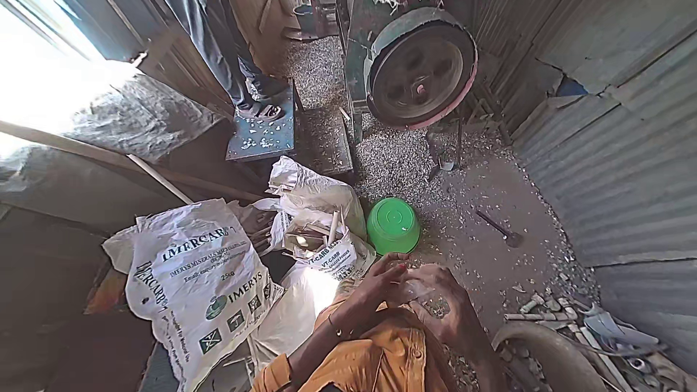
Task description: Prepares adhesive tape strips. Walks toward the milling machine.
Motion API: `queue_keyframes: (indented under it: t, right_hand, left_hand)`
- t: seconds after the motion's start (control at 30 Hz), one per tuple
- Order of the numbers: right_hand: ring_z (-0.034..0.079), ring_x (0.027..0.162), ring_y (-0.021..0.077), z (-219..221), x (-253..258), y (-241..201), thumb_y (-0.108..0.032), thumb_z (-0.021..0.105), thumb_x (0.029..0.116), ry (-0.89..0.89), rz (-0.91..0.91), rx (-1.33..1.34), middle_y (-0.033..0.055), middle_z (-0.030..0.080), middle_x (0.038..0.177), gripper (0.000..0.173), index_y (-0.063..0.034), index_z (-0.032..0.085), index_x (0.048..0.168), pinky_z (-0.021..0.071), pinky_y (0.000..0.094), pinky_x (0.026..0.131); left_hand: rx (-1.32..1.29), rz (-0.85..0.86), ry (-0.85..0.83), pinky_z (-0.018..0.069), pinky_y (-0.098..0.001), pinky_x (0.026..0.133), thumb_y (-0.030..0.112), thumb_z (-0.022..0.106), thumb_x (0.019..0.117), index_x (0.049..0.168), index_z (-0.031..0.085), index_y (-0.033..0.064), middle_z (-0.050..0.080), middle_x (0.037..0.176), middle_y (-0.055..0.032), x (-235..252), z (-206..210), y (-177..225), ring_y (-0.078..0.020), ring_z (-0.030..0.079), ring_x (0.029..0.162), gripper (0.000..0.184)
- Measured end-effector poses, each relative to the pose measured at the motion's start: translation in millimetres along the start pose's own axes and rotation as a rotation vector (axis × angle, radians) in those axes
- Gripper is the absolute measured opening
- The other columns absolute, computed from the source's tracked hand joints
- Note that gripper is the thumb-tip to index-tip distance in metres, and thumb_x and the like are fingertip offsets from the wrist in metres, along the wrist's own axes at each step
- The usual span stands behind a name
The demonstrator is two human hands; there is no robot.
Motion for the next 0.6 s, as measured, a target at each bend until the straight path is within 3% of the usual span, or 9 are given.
queue_keyframes:
  t: [0.03, 0.1, 0.13, 0.2, 0.27, 0.3, 0.37, 0.43, 0.6]
  right_hand:
    - [0.066, 0.110, 0.0160, 8.4, 0.4, -0.3, -0.027, 0.076, 0.0806, 0.022, 0.002, -0.023, 0.0053, 0.074, 0.108, 0.034, -0.0107, 0.078, 0.111, 0.0506, 0.0321, 0.100]
    - [0.066, 0.095, 0.0089, 22.8, 0.9, 3.6, -0.028, 0.074, 0.0856, 0.111, 0.045, -0.001, 0.0043, 0.072, 0.092, 0.019, -0.0102, 0.081, 0.091, 0.0528, 0.0207, 0.089]
    - [0.066, 0.091, 0.0043, 27.5, 1.5, 7.4, -0.027, 0.075, 0.0866, 0.137, 0.070, 0.062, 0.0039, 0.071, 0.090, 0.020, -0.0086, 0.081, 0.087, 0.0536, 0.0150, 0.085]
    - [0.065, 0.099, 0.0036, 32.4, 0.6, 11.5, -0.035, 0.079, 0.0861, 0.055, 0.107, 0.189, 0.0047, 0.071, 0.101, 0.029, -0.0084, 0.081, 0.097, 0.0543, 0.0160, 0.089]
    - [0.060, 0.118, 0.0116, 33.6, -1.1, 10.0, -0.047, 0.083, 0.0793, -0.085, 0.128, 0.188, 0.0078, 0.068, 0.123, 0.052, -0.0122, 0.078, 0.117, 0.0498, 0.0251, 0.101]
    - [0.058, 0.122, 0.0157, 32.9, -2.4, 9.9, -0.048, 0.083, 0.0772, -0.108, 0.117, 0.158, 0.0102, 0.066, 0.130, 0.057, -0.0136, 0.076, 0.122, 0.0482, 0.0285, 0.104]
    - [0.061, 0.120, 0.0157, 27.8, -5.1, 14.6, -0.042, 0.081, 0.0804, -0.031, 0.108, 0.125, 0.0119, 0.067, 0.127, 0.045, -0.0139, 0.079, 0.115, 0.0499, 0.0276, 0.102]
    - [0.064, 0.114, 0.0105, 19.8, -8.2, 22.3, -0.038, 0.076, 0.0892, 0.107, 0.160, 0.176, 0.0105, 0.070, 0.120, 0.034, -0.0094, 0.080, 0.106, 0.0526, 0.0234, 0.097]
    - [0.066, 0.101, 0.0051, -1.4, -27.4, 39.4, -0.023, 0.068, 0.0927, 0.303, 0.515, 0.438, 0.0043, 0.069, 0.109, 0.027, -0.0010, 0.072, 0.108, 0.0571, 0.0212, 0.089]
  left_hand:
    - [0.012, -0.022, 0.012, 0.0586, -0.0285, 0.070, 0.023, 0.040, 0.1098, 0.140, 0.051, 0.0121, 0.070, 0.097, -0.0025, -2.3, -5.8, -1.2, -0.0103, 0.069, 0.079, 0.034]
    - [0.006, -0.075, 0.012, 0.0590, -0.0299, 0.071, 0.028, 0.033, 0.1117, 0.144, 0.050, 0.0146, 0.071, 0.094, -0.0031, -6.8, -13.7, -5.8, -0.0113, 0.070, 0.078, 0.039]
    - [-0.019, -0.106, 0.014, 0.0601, -0.0313, 0.073, 0.032, 0.031, 0.1124, 0.144, 0.050, 0.0153, 0.073, 0.095, -0.0051, -7.9, -16.3, -8.6, -0.0132, 0.072, 0.079, 0.041]
    - [-0.109, -0.155, 0.012, 0.0609, -0.0344, 0.079, 0.036, 0.028, 0.1123, 0.146, 0.048, 0.0156, 0.075, 0.103, -0.0099, -9.4, -19.6, -15.0, -0.0174, 0.074, 0.087, 0.045]
    - [-0.224, -0.163, 0.038, 0.0594, -0.0365, 0.086, 0.035, 0.027, 0.1120, 0.147, 0.049, 0.0131, 0.075, 0.106, -0.0114, -12.9, -22.1, -13.6, -0.0183, 0.073, 0.094, 0.047]
    - [-0.253, -0.154, 0.068, 0.0575, -0.0360, 0.086, 0.031, 0.028, 0.1116, 0.146, 0.052, 0.0126, 0.074, 0.103, -0.0101, -13.8, -23.0, -10.5, -0.0173, 0.072, 0.093, 0.046]
    - [-0.246, -0.110, 0.025, 0.0594, -0.0332, 0.080, 0.024, 0.024, 0.1098, 0.146, 0.050, 0.0132, 0.075, 0.098, -0.0071, -11.7, -15.2, -2.6, -0.0155, 0.073, 0.088, 0.045]
    - [-0.210, -0.082, -0.088, 0.0622, -0.0396, 0.085, 0.020, 0.027, 0.1085, 0.149, 0.044, 0.0108, 0.072, 0.108, -0.0103, -5.4, -3.1, -1.5, -0.0210, 0.074, 0.092, 0.045]
    - [0.027, 0.008, -0.098, 0.0624, -0.0343, 0.081, 0.018, 0.043, 0.1076, 0.135, 0.051, 0.0065, 0.069, 0.109, -0.0061, 10.8, 28.8, -7.9, -0.0160, 0.073, 0.087, 0.031]
Point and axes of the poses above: each hand's wrist, its own x-axis towards the middle knuckle, its own z-axis out of the palm, y = z × x, the point moved 8 cm from there along x, towards the middle knuckle
